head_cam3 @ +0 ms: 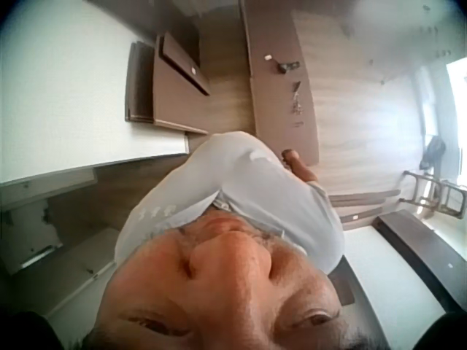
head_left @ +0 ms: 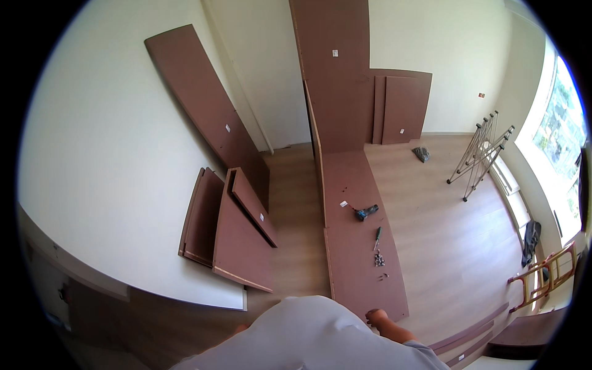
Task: The person uses a screwdriver to tighten screws into a wooden furniture panel, moves several large boards and smaller components, and then continues using the screwdriver to secure fasteners into a different board.
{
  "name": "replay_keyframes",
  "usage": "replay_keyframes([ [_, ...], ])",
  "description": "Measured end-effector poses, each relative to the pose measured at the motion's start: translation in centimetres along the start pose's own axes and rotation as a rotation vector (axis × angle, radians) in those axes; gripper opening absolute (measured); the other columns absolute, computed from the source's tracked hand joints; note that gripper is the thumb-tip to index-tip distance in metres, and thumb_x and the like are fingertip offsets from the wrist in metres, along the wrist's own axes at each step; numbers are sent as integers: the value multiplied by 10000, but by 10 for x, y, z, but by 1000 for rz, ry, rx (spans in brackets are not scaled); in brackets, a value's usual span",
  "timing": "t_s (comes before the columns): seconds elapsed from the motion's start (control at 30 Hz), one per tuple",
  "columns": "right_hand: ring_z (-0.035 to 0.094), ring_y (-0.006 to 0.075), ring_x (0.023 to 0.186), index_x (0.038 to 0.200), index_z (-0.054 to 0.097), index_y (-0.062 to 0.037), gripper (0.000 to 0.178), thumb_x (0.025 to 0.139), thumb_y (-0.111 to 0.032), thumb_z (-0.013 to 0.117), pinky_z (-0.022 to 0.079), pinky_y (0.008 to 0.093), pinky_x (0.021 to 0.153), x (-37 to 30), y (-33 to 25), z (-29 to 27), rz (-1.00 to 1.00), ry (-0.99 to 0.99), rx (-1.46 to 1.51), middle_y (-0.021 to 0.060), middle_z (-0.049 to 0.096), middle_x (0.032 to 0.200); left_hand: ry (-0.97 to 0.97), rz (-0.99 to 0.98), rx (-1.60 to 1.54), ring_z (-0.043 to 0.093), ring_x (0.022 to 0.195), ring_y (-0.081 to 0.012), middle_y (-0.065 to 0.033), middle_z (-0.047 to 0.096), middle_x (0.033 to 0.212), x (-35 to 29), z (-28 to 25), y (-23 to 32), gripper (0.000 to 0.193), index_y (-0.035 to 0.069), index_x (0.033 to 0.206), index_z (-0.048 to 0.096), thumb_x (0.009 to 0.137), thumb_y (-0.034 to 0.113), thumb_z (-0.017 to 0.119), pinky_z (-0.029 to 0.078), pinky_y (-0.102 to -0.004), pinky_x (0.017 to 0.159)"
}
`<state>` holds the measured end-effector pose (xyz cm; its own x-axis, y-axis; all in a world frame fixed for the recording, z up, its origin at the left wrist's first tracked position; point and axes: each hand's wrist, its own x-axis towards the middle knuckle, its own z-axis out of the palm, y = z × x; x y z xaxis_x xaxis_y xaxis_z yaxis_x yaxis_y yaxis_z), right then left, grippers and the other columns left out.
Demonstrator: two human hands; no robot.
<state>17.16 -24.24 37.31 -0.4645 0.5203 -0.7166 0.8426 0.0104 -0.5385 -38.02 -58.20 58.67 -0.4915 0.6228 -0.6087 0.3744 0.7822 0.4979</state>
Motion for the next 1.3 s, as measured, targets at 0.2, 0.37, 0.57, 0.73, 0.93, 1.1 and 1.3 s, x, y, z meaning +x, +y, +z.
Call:
replay_keyframes([
  [0.2, 763, 166, 849, 1194, 710, -59, 270, 1024, -237, 598, 584, 315, 639, -51, -71, -7, 218, -48, 170, 35, 759, 1072, 4, -41, 40, 738, 990, -364, -185, 767, 1082, -9, -20, -2, 416, 84, 1150, 771, 941, 437, 703, 576, -460, 860],
  [0.37, 749, 177, 763, 1082, 744, -47, 234, 995, -224, 618, 578, 333, 611, -88, -101, -16, 334, 33, 377, 48, 766, 971, -16, -20, 65, 738, 993, -364, -185, 767, 1083, 8, -27, 11, 421, 86, 1150, 772, 939, 443, 703, 576, -460, 863],
  [0.57, 698, 175, 633, 964, 755, -51, 210, 964, -202, 608, 569, 342, 595, -107, -112, -17, 308, 42, 243, 42, 750, 817, -25, -14, 78, 739, 996, -363, -184, 768, 1086, 18, -29, 15, 428, 88, 1150, 773, 937, 451, 703, 575, -460, 868],
  [0.73, 702, 163, 635, 955, 748, -63, 234, 976, -238, 593, 570, 333, 596, -109, -115, -18, 334, 49, 286, 40, 751, 824, -26, -21, 74, 739, 998, -363, -184, 768, 1087, 18, -28, 15, 433, 89, 1150, 773, 934, 458, 703, 575, -460, 872],
  [0.93, 724, 166, 700, 1044, 748, -62, 205, 965, -216, 638, 591, 339, 642, -54, -73, -5, 69, -34, -157, 50, 761, 939, -28, -17, 73, 739, 1001, -363, -183, 768, 1089, 14, -28, 17, 440, 91, 1150, 774, 932, 466, 704, 575, -459, 876],
  [1.1, 737, 178, 757, 1126, 741, -61, 221, 968, -185, 648, 593, 347, 655, -37, -68, 0, -53, -1, -107, 74, 759, 1006, -20, -41, 62, 739, 1004, -363, -183, 769, 1091, 6, -24, 9, 445, 93, 1151, 775, 930, 473, 704, 575, -459, 880],
  [1.3, 715, 225, 917, 1151, 732, -76, 232, 958, -192, 677, 573, 369, 739, -6, -36, 16, -67, 34, 83, 63, 743, 1090, -29, -35, 50, 740, 1007, -363, -182, 769, 1093, 5, -15, 7, 452, 95, 1151, 776, 928, 481, 704, 575, -459, 884],
])
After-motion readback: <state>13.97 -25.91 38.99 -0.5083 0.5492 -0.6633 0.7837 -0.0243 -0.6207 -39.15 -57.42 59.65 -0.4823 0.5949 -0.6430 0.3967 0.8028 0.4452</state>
